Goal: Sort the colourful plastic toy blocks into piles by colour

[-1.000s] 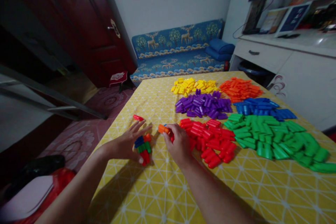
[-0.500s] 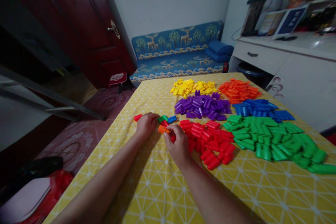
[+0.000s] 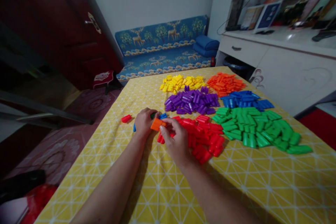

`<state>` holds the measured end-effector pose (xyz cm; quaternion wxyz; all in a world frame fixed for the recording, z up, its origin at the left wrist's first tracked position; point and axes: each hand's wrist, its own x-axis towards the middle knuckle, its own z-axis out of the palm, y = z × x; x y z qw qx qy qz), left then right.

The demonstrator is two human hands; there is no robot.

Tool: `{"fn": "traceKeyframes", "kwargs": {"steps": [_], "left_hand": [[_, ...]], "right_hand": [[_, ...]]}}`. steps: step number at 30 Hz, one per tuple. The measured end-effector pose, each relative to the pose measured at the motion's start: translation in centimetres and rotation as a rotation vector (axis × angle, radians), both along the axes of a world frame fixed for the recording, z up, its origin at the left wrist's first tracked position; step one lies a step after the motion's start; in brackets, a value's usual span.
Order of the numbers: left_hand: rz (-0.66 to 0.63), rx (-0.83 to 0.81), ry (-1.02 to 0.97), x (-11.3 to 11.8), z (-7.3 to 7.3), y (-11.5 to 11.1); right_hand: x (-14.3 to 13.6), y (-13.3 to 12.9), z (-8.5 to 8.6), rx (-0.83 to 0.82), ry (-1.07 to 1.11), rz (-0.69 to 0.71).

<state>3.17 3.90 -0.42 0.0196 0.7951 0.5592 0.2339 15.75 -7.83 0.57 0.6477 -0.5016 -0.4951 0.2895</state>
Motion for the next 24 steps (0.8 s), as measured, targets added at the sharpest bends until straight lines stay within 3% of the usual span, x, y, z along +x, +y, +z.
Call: {"fn": "traceKeyframes", "kwargs": {"steps": [3, 6, 8, 11, 14, 20, 24], "left_hand": [[-0.001, 0.023, 0.011, 0.2, -0.1, -0.1], [0.010, 0.038, 0.022, 0.4, -0.3, 0.0], [0.010, 0.040, 0.027, 0.5, -0.3, 0.1], [0.011, 0.037, 0.031, 0.6, -0.2, 0.1], [0.016, 0.039, 0.037, 0.6, -0.2, 0.2], [0.023, 0.041, 0.049, 0.6, -0.3, 0.2], [0.019, 0.042, 0.047, 0.5, -0.3, 0.2]], "right_hand": [[4.5, 1.7, 2.4, 0.005, 0.121, -0.126], [11.4, 5.2, 4.2, -0.020, 0.173, -0.319], [16.1, 7.7, 4.8, -0.157, 0.142, -0.484], [21.5, 10.3, 4.9, -0.259, 0.085, -0.594], [24.2, 11.5, 4.6, -0.305, 0.012, -0.655], [26.9, 13.4, 3.7, -0.331, -0.118, -0.716], [28.7, 15.2, 3.6, -0.231, -0.245, -0.785]]}}
